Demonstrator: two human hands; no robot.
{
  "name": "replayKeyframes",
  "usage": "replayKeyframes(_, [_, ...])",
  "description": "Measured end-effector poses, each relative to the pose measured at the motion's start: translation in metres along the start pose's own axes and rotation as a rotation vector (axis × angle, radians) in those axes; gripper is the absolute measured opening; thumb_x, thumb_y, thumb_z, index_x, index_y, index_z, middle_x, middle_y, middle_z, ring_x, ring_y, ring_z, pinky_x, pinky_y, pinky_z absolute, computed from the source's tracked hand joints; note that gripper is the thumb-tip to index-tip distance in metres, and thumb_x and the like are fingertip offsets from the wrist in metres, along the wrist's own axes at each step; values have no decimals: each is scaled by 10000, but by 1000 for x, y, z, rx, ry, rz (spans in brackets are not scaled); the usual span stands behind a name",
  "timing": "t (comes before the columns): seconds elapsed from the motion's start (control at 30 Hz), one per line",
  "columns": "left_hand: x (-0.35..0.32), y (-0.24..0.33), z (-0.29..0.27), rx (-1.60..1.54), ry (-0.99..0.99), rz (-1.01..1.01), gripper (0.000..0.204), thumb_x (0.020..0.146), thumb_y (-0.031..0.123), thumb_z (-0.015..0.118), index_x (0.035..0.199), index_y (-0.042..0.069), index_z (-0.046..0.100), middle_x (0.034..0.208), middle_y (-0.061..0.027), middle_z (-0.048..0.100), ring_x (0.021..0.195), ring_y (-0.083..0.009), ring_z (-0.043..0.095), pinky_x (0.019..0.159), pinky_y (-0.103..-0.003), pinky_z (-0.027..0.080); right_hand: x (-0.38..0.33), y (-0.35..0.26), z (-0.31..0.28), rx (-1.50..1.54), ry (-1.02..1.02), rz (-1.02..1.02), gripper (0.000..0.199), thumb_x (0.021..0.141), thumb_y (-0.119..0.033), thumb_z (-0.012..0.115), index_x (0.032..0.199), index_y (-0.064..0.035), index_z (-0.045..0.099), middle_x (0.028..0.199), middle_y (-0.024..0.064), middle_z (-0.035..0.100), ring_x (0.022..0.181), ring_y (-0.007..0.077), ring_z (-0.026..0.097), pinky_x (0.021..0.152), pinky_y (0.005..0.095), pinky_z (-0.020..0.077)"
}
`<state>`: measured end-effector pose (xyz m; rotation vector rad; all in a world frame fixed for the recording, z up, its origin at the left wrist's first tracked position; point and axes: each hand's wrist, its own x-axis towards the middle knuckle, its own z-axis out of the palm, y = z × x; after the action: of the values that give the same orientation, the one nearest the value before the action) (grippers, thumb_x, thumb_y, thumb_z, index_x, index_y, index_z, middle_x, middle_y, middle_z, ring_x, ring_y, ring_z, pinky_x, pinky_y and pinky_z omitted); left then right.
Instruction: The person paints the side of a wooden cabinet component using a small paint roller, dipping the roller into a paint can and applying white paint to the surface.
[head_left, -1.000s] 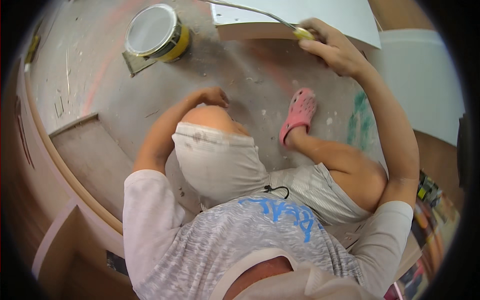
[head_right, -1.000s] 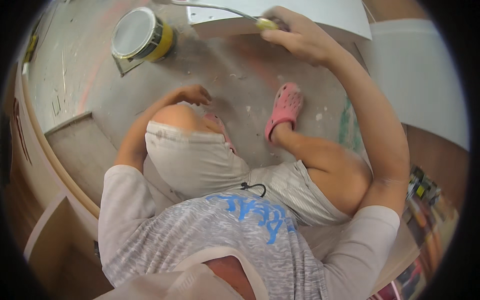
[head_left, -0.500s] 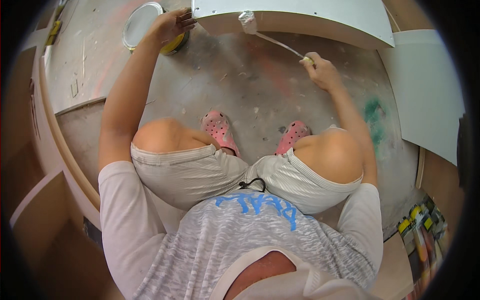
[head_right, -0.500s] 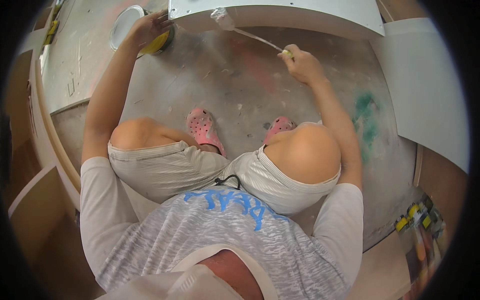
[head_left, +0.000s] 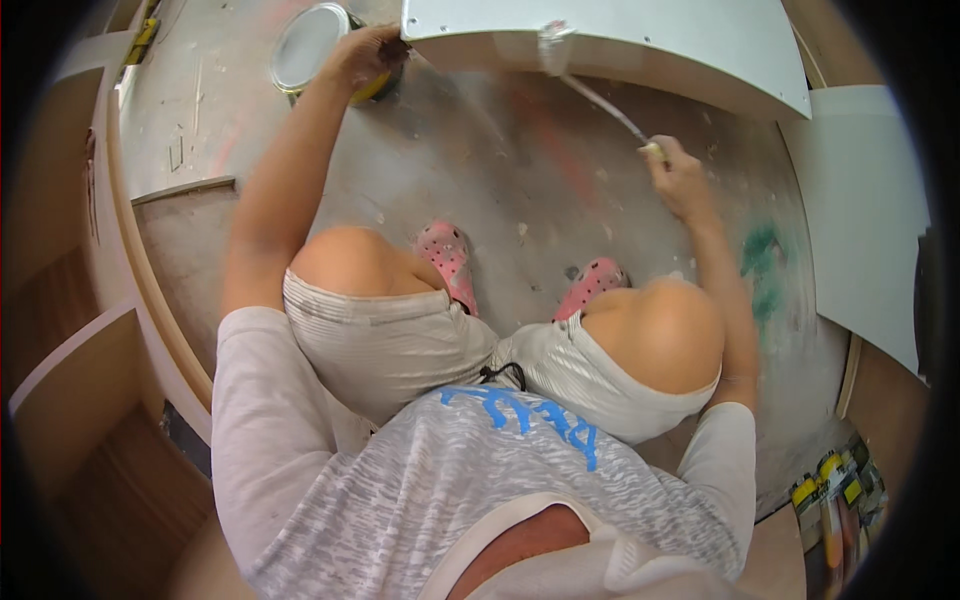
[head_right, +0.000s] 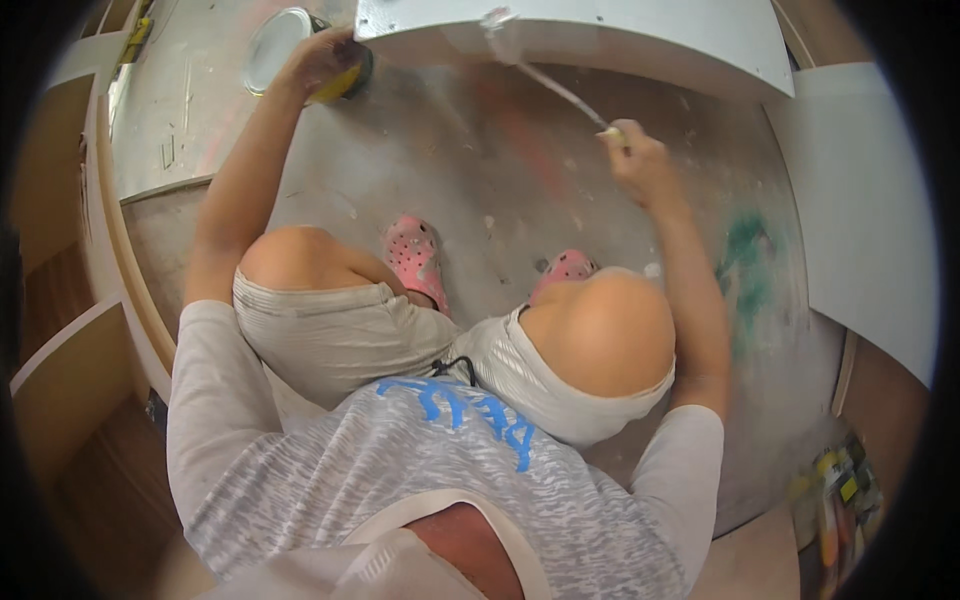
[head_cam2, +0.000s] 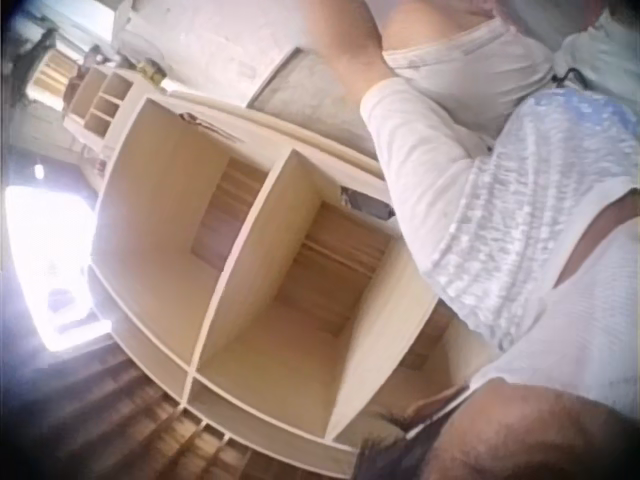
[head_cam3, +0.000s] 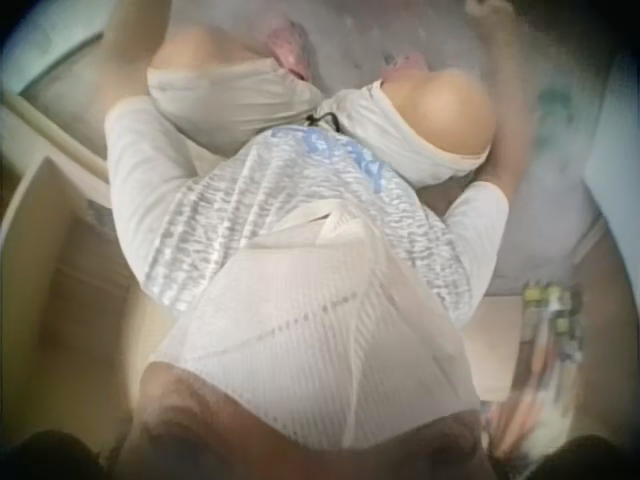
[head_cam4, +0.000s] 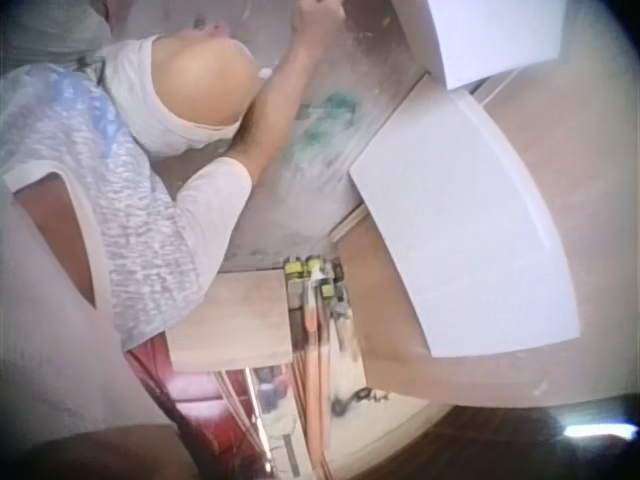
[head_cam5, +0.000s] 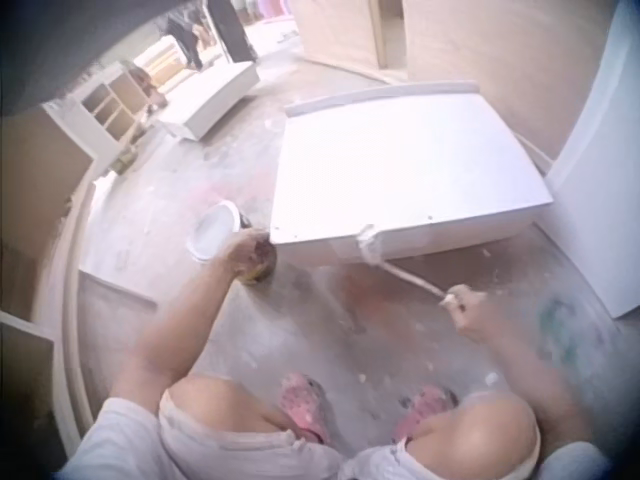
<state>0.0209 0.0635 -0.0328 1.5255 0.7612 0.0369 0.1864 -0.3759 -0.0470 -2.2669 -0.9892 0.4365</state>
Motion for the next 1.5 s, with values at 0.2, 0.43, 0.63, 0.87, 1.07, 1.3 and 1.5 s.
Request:
replayKeyframes(0.2, [-9,-16,38,-423,41,-198,215,863,176,518,1004,34,598,963,-85,628,859,-199,580,798,-359,467,18,-37,61,-21,-148,-85,263,881,-340,498,988,-100,522,830,226,619,795,429,583,684,504,456])
replayKeyframes(0.43, [-38,5,31,-466,50,-244,178,886,143,544,982,8,610,799,-63,601,766,-197,579,760,-370,488,-28,11,0,33,18,-11,234,859,-291,560,962,-81,549,813,210,619,778,415,589,651,467,456])
replayKeyframes(0.63, [-1,3,31,208,80,-347,157,860,279,554,827,138,615,636,-10,541,566,-124,521,484,-273,446,-37,46,-10,-81,80,23,248,879,-273,534,1032,-80,562,841,233,609,824,430,573,690,471,439])
replayKeyframes(0.87, [13,-17,0,-99,-17,-221,136,852,171,565,912,51,586,811,-22,578,688,-109,492,625,-255,430,5,-27,48,96,-26,-24,235,870,-286,560,967,-72,562,801,207,623,792,412,594,642,443,468])
replayKeyframes(1.07, [16,-28,11,-240,84,-265,177,778,90,630,624,109,544,535,20,424,469,-98,414,385,-289,309,37,-61,96,58,-122,-146,252,870,-275,570,980,-48,570,813,206,621,776,393,606,659,405,479])
replayKeyframes(1.3, [16,-21,-21,-152,-128,-293,72,848,112,572,785,94,603,640,28,495,519,-78,398,480,-240,345,13,-19,70,41,-42,-63,275,871,-311,552,987,-64,578,822,214,625,786,399,602,652,447,467])
replayKeyframes(1.5, [7,12,7,179,-67,-312,77,809,69,578,871,52,620,650,17,509,578,-87,446,544,-233,372,-11,33,65,-59,-1,29,274,864,-309,564,992,-68,586,816,211,622,768,405,601,640,444,473])
